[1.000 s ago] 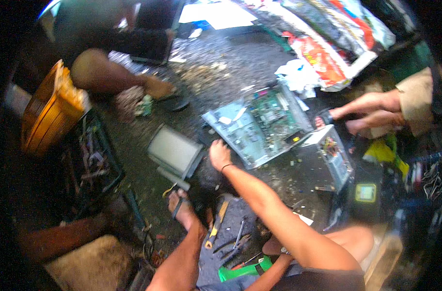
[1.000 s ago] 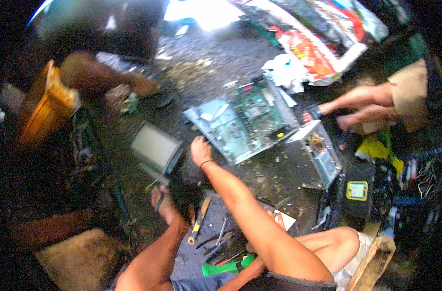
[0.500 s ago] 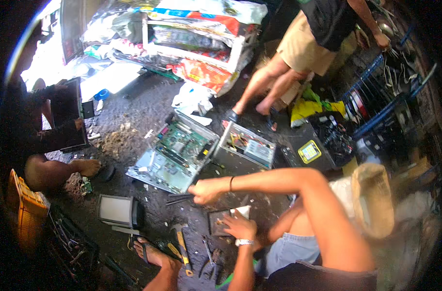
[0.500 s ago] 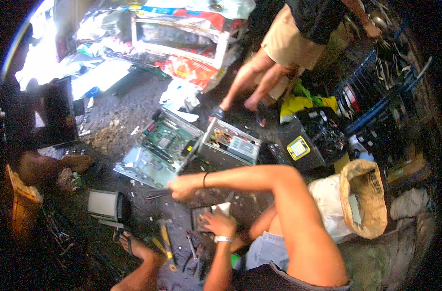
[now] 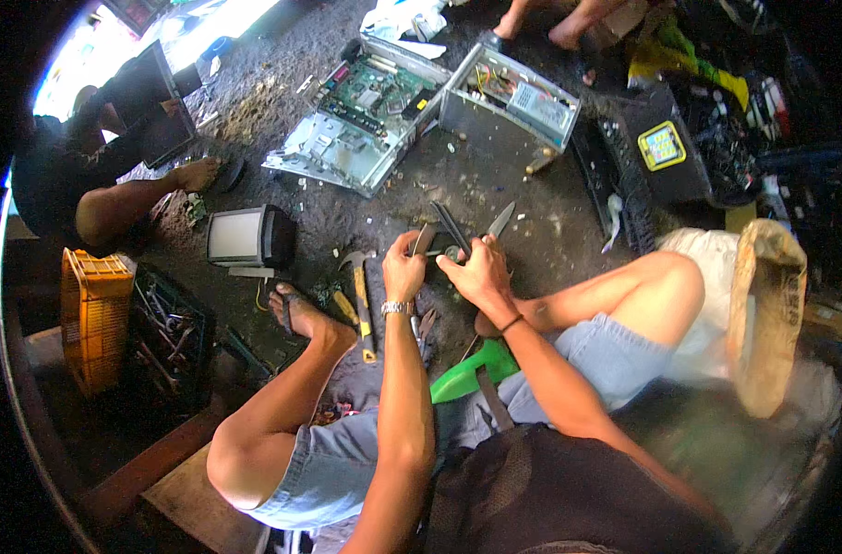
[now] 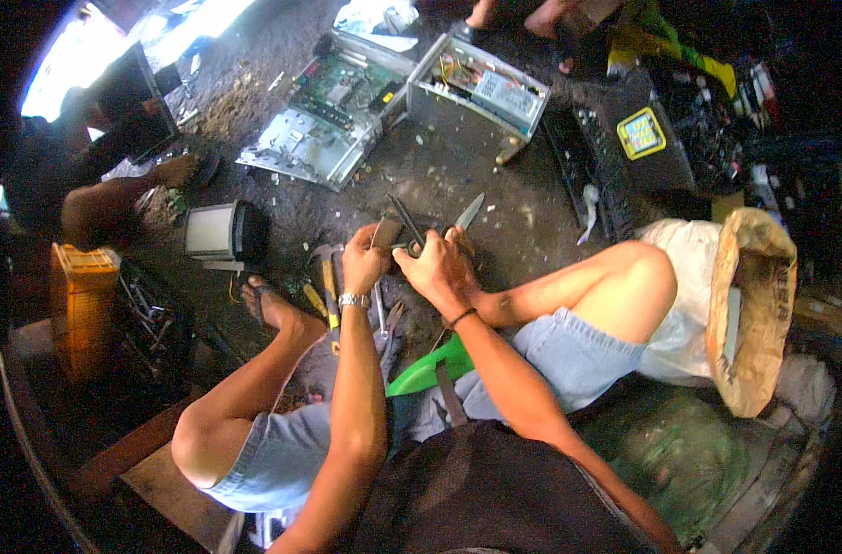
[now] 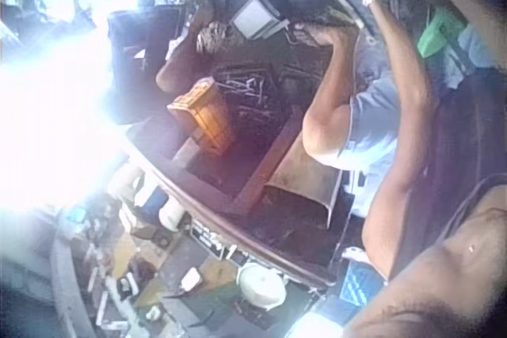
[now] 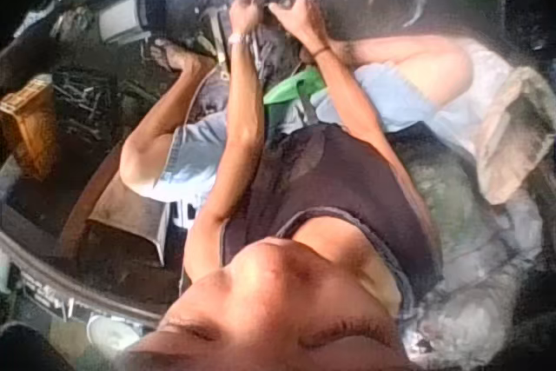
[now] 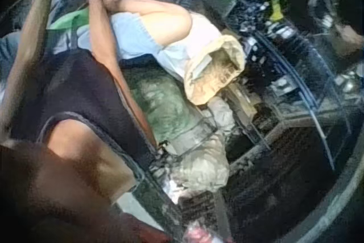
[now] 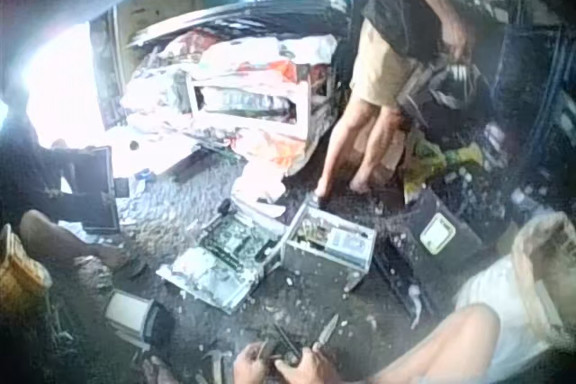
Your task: The person sits on the floor and uses pliers and a wrench to strip copper wire from a transformer and disassemble a metal casing. The person removes wires and separates metal parts while other people work nearby.
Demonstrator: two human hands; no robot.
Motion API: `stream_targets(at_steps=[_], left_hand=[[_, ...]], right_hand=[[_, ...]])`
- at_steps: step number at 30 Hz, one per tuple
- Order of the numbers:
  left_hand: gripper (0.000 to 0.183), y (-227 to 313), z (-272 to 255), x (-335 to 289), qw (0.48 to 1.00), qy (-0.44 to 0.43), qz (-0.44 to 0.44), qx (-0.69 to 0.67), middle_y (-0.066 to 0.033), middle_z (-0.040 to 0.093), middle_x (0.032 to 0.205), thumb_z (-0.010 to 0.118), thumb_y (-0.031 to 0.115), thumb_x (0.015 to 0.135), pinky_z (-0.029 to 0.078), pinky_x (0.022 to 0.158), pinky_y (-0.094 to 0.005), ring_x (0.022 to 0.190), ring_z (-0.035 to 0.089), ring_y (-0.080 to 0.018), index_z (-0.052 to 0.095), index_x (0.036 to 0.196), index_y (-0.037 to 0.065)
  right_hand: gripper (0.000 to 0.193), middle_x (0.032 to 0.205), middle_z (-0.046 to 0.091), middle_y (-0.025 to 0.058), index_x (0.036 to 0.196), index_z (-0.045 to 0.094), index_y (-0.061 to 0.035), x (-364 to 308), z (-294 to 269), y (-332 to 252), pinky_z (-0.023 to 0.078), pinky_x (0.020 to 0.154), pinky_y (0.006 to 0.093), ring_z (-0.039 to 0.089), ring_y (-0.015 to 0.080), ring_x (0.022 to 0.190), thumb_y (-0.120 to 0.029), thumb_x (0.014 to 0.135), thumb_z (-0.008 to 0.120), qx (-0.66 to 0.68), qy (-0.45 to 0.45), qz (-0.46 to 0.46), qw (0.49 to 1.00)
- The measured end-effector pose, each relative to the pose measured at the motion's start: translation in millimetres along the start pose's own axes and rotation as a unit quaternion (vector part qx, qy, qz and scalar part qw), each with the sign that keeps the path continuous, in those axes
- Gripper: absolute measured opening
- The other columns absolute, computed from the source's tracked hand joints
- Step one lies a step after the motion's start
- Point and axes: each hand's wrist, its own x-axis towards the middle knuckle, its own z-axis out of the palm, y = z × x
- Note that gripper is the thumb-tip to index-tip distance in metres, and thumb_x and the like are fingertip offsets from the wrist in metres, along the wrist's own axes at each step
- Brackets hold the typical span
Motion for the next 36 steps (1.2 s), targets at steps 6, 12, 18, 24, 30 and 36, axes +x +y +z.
stream_targets(at_steps=[6,12,18,24,30,36], left_hand=[[0.046,16.6,-10.5,-6.0,1.000,0.012,-0.020,0.014,-0.0170,0.077,0.098,0.065,0.008,0.074,0.055,0.083,-0.0369,0.091,0.074,-0.0282,0.074,0.119,0.011],[0.046,1.0,-4.8,-0.5,0.997,0.066,-0.015,0.024,-0.0160,0.078,0.099,0.066,0.005,0.073,0.056,0.082,-0.0357,0.090,0.075,-0.0247,0.074,0.118,0.010],[0.046,19.4,-1.5,-6.8,0.994,0.087,-0.041,0.051,-0.0218,0.075,0.103,0.067,0.010,0.074,0.055,0.085,-0.0449,0.094,0.073,-0.0390,0.071,0.120,0.008],[0.049,14.7,-5.1,-5.6,0.986,0.129,-0.032,0.105,-0.0229,0.075,0.104,0.065,0.010,0.072,0.056,0.088,-0.0446,0.096,0.073,-0.0401,0.071,0.119,0.003],[0.047,14.0,-9.4,-4.2,0.991,0.110,-0.042,0.060,-0.0234,0.075,0.105,0.066,0.008,0.073,0.056,0.091,-0.0404,0.100,0.074,-0.0353,0.074,0.119,0.001],[0.046,12.6,-14.7,-3.5,0.994,0.090,-0.042,0.051,-0.0243,0.073,0.111,0.066,0.008,0.074,0.055,0.094,-0.0386,0.105,0.073,-0.0351,0.074,0.119,0.001]], right_hand=[[0.037,0.101,0.070,0.0264,0.109,0.064,0.0016,-27.0,31.7,-17.5,0.055,0.088,0.0533,0.066,0.0465,0.102,-0.018,0.078,0.071,0.096,-0.103,0.121,0.983],[0.029,0.089,0.071,0.0292,0.097,0.064,0.0078,-6.1,35.8,-18.3,0.061,0.075,0.0486,0.072,0.0459,0.086,-0.011,0.077,0.073,-0.013,-0.117,0.012,0.993],[0.027,0.105,0.073,0.0254,0.105,0.067,0.0062,14.2,52.9,-25.3,0.061,0.084,0.0458,0.074,0.0392,0.099,-0.015,0.088,0.064,-0.102,-0.182,0.067,0.976],[0.017,0.101,0.075,0.0157,0.094,0.076,-0.0061,6.0,62.3,-25.8,0.062,0.075,0.0418,0.076,0.0301,0.097,-0.014,0.094,0.061,-0.191,-0.203,-0.031,0.960],[0.023,0.088,0.075,0.0242,0.104,0.062,0.0071,8.1,68.8,-13.1,0.062,0.073,0.0437,0.077,0.0351,0.084,-0.010,0.088,0.061,-0.214,-0.183,-0.044,0.959],[0.022,0.093,0.075,0.0243,0.104,0.063,0.0053,11.3,52.8,-7.0,0.062,0.076,0.0427,0.077,0.0342,0.087,-0.013,0.093,0.056,-0.207,-0.190,-0.074,0.957]])
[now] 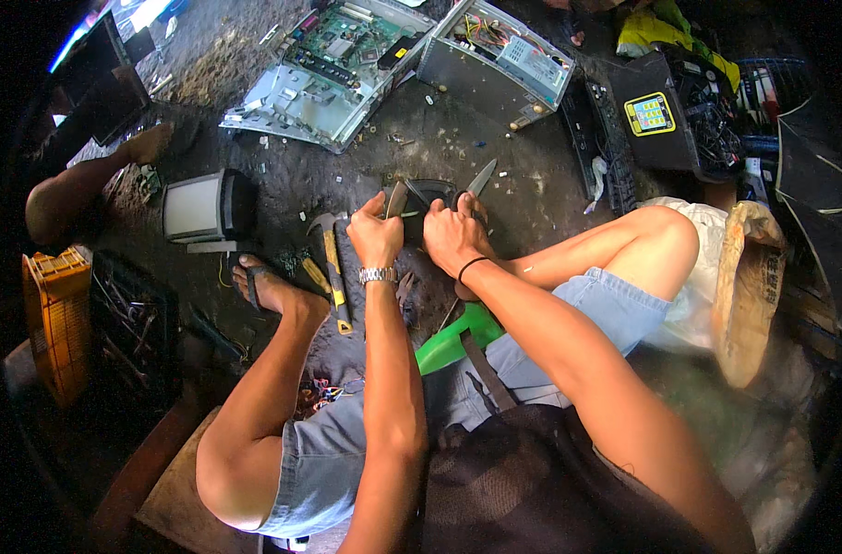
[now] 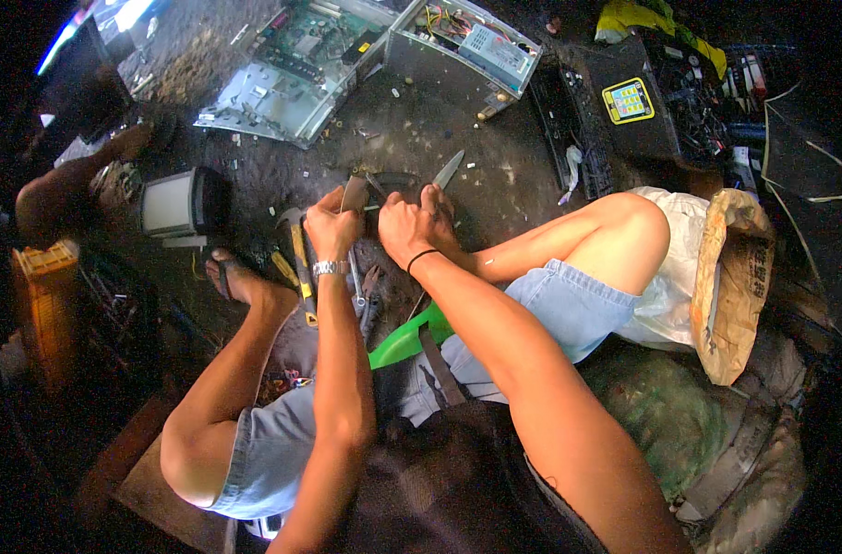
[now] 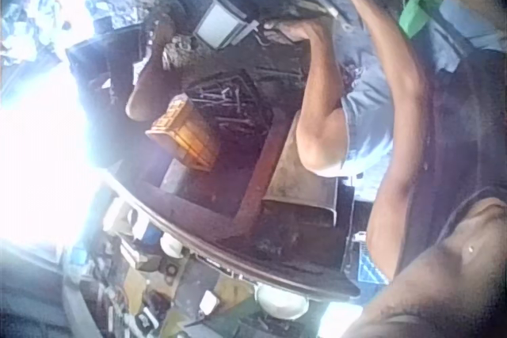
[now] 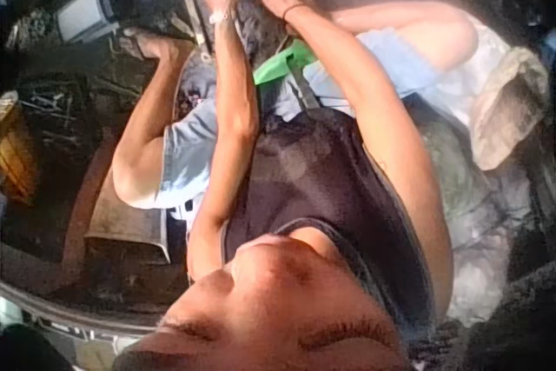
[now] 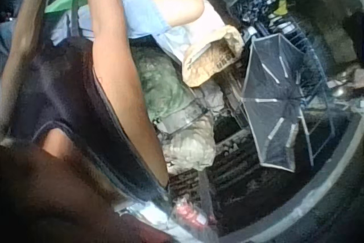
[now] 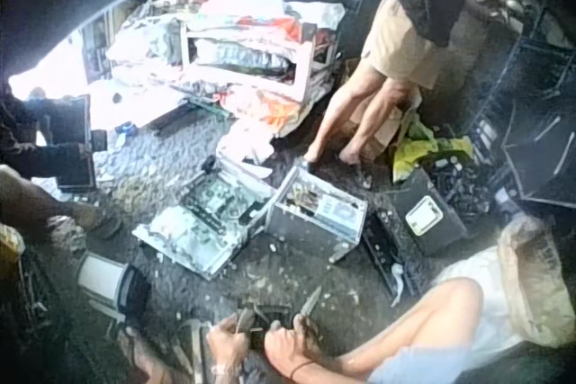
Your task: The person sits on the floor and uses pliers and a wrench to strip copper wire from a transformer and disassemble a metal casing. The person removes wires and separates metal parts while other people work nearby.
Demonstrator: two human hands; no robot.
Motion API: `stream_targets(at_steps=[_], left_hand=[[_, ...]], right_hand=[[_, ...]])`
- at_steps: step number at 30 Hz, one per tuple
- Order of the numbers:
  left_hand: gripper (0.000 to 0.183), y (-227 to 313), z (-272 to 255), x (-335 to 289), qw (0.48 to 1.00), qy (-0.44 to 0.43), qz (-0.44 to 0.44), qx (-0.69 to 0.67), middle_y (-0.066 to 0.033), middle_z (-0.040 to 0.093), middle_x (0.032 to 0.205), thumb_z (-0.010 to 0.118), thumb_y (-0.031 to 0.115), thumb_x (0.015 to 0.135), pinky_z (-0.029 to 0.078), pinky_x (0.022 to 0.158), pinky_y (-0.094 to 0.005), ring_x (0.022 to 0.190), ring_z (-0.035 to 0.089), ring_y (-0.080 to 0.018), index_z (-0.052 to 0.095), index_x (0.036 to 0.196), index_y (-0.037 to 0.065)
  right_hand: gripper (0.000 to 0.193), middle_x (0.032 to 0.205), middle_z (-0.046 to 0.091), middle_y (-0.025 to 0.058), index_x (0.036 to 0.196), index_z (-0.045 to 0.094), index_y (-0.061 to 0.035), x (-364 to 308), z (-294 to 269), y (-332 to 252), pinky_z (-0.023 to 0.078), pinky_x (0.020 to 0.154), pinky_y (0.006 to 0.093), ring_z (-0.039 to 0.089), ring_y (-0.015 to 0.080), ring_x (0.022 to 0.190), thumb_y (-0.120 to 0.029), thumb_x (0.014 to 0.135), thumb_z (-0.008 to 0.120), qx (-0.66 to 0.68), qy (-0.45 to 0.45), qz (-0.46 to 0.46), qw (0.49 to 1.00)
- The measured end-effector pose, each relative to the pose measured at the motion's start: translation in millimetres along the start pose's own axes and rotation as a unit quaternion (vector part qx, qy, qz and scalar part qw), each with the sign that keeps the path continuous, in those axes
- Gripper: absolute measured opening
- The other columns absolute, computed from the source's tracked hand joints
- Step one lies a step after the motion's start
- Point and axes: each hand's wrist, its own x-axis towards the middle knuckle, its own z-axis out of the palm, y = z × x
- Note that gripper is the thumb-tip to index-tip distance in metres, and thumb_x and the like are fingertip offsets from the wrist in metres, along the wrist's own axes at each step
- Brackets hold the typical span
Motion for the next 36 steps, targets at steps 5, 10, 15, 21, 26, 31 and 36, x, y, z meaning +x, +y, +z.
stream_targets(at_steps=[5,10,15,21,26,31,36], left_hand=[[0.044,1.3,8.5,3.9,0.998,0.024,0.040,0.040,-0.0181,0.078,0.102,0.075,0.017,0.074,0.056,0.085,-0.0330,0.094,0.076,-0.0228,0.075,0.114,-0.001],[0.060,-6.2,5.7,5.3,0.999,-0.052,-0.001,-0.016,-0.0189,0.073,0.120,0.079,0.022,0.075,0.054,0.091,-0.0366,0.105,0.072,-0.0247,0.067,0.129,-0.001],[0.072,-4.6,-8.9,-44.1,0.959,0.077,-0.052,-0.266,-0.0141,0.064,0.132,0.083,0.018,0.082,0.042,0.109,-0.0412,0.120,0.059,-0.0284,0.053,0.145,0.003],[0.034,-38.7,42.5,-118.6,0.631,-0.053,-0.457,-0.625,-0.0266,0.061,0.118,0.057,0.027,0.096,0.053,0.098,-0.0573,0.111,0.061,-0.0435,0.057,0.113,-0.003],[0.033,-47.5,79.9,-66.7,0.406,-0.014,-0.320,-0.856,-0.0197,0.063,0.104,0.040,0.024,0.104,0.056,0.089,-0.0523,0.095,0.064,-0.0348,0.054,0.122,0.000],[0.008,-48.1,28.7,-9.0,0.596,-0.045,-0.413,-0.687,-0.0046,0.046,0.067,0.037,0.015,0.097,0.038,0.049,-0.0339,0.055,0.045,-0.0167,0.042,0.093,0.012],[0.020,-57.6,-7.6,43.3,0.704,-0.238,-0.497,-0.448,-0.0073,0.053,0.068,0.038,0.018,0.101,0.043,0.050,-0.0366,0.055,0.050,-0.0208,0.047,0.086,0.009]], right_hand=[[0.040,0.117,0.068,0.0334,0.118,0.065,0.0121,18.4,-31.3,9.3,0.040,0.114,0.0508,0.058,0.0477,0.127,-0.015,0.089,0.056,0.117,-0.240,0.042,0.963],[0.052,0.128,0.065,0.0306,0.119,0.070,0.0059,28.7,-21.9,17.4,0.047,0.109,0.0453,0.063,0.0389,0.124,-0.033,0.087,0.063,0.121,-0.101,0.181,0.971],[0.077,0.111,0.070,0.0223,0.125,0.064,0.0007,34.2,-62.8,40.7,0.056,0.087,0.0508,0.070,0.0403,0.100,-0.053,0.074,0.083,0.399,-0.012,0.061,0.915],[0.093,0.126,0.047,0.0172,0.136,0.060,-0.0192,55.3,-87.8,18.2,0.055,0.089,0.0504,0.063,0.0434,0.108,-0.038,0.052,0.096,0.166,0.032,-0.369,0.914],[0.030,0.108,0.063,0.0146,0.104,0.068,-0.0123,78.3,-75.7,-7.6,0.059,0.078,0.0482,0.069,0.0386,0.099,-0.021,0.078,0.080,-0.025,0.085,-0.470,0.878],[0.042,0.089,0.072,0.0177,0.098,0.071,-0.0073,84.5,-84.8,39.0,0.058,0.076,0.0502,0.071,0.0410,0.087,-0.047,0.085,0.074,-0.055,0.043,-0.341,0.938],[0.050,0.094,0.074,0.0229,0.098,0.073,-0.0041,58.8,-87.8,50.8,0.057,0.079,0.0532,0.073,0.0422,0.087,-0.051,0.081,0.076,-0.044,0.006,-0.215,0.976]])
